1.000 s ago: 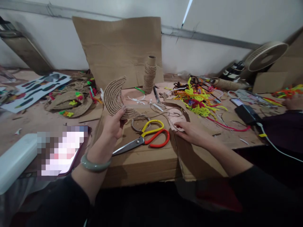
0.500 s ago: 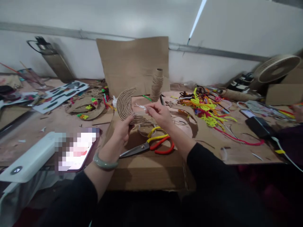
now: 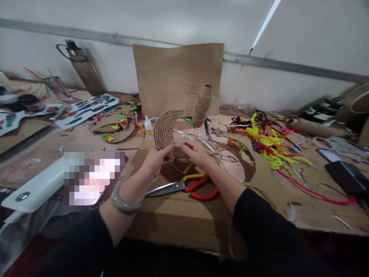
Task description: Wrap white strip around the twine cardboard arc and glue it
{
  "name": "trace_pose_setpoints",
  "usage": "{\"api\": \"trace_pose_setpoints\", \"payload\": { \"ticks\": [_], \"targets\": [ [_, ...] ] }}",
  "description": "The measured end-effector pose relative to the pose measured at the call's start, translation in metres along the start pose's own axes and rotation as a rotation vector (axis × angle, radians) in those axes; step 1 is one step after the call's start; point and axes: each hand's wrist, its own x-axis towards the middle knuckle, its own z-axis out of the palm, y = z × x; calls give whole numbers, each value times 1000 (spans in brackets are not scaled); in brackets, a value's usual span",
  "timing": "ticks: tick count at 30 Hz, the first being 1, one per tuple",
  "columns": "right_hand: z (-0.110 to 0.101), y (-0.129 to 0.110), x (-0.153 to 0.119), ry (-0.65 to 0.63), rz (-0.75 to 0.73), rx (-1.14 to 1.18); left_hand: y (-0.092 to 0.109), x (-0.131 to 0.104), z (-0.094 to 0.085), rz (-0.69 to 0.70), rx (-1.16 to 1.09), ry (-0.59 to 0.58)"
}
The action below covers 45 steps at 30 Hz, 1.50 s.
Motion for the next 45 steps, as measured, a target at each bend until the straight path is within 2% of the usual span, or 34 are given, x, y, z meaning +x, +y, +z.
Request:
{"api": "trace_pose_setpoints", "payload": {
  "ticks": [6, 13, 17, 27, 31, 34, 40, 45],
  "targets": [
    [2, -2, -3, 15, 27, -13, 1, 0, -2, 29, -11, 7],
    [5, -6, -4, -71, 98, 37, 1, -1, -4, 28, 16, -8],
    [6, -3, -4, -65, 77, -5, -1, 0, -6, 19, 50, 2],
    [5, 1, -6, -111, 112, 61, 0, 0, -5, 4, 43, 13],
    [5, 3, -7, -173, 107, 45, -1, 3, -7, 11, -1, 27],
    [4, 3, -7, -202, 128, 32, -1, 3, -7, 26, -7, 1],
    [4, 3, -7, -243, 95, 24, 0, 0, -6, -30, -16, -28],
    [4, -3, -9, -296, 136, 18, 0, 3, -7, 16, -3, 39]
  ]
}}
